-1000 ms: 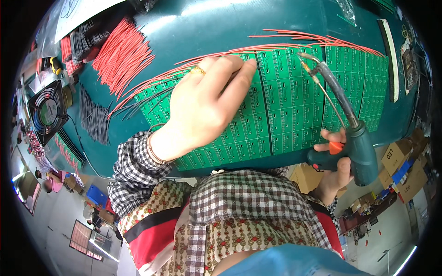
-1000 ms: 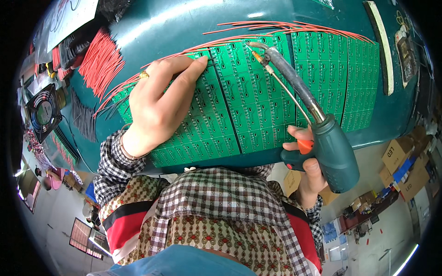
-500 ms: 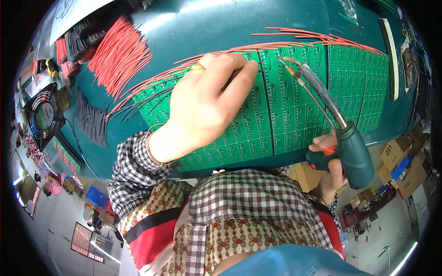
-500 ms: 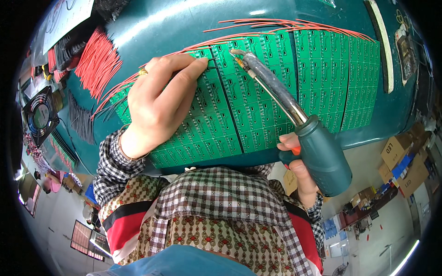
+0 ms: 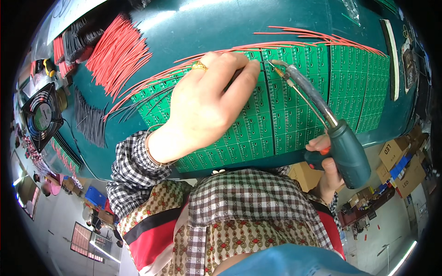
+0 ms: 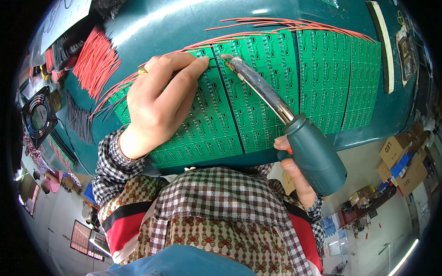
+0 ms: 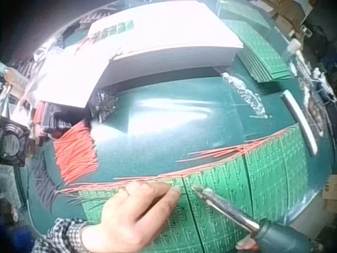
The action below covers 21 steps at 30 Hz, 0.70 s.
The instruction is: Soldering red and black wires onto a series of small green circuit boards.
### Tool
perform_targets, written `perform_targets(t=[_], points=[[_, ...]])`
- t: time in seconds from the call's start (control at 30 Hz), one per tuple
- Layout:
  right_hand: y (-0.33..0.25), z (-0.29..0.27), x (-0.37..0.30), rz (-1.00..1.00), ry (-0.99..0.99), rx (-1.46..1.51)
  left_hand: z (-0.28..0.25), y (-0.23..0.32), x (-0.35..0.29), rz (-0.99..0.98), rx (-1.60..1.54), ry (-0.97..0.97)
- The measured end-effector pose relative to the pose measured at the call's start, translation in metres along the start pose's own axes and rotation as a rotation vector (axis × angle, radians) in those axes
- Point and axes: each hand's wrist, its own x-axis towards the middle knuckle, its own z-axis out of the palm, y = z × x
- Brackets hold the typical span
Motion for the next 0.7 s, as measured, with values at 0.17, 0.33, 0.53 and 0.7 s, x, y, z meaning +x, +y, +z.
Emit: perform_targets(t=[0.17,0.33,0.53,0.7], points=[[-0.0032,0.0023,0.0021,0.01,0.0,-0.021,0.0007,-0.0003,0.0004,0.009,0.008,0.015],[-0.0026,0.0033,0.0021,0.024,0.007,-0.012,0.0002,0.0004,0.0003,0.003,0.006,0.013],[-0.0021,0.0036,0.0008,0.039,0.021,-0.017,0.0002,0.0002,0.0006,0.007,0.013,0.009],[-0.0011,0.0038,0.0002,0.028,0.026,-0.031,0.0019,-0.0014,0.0003,0.024,0.018,0.033]])
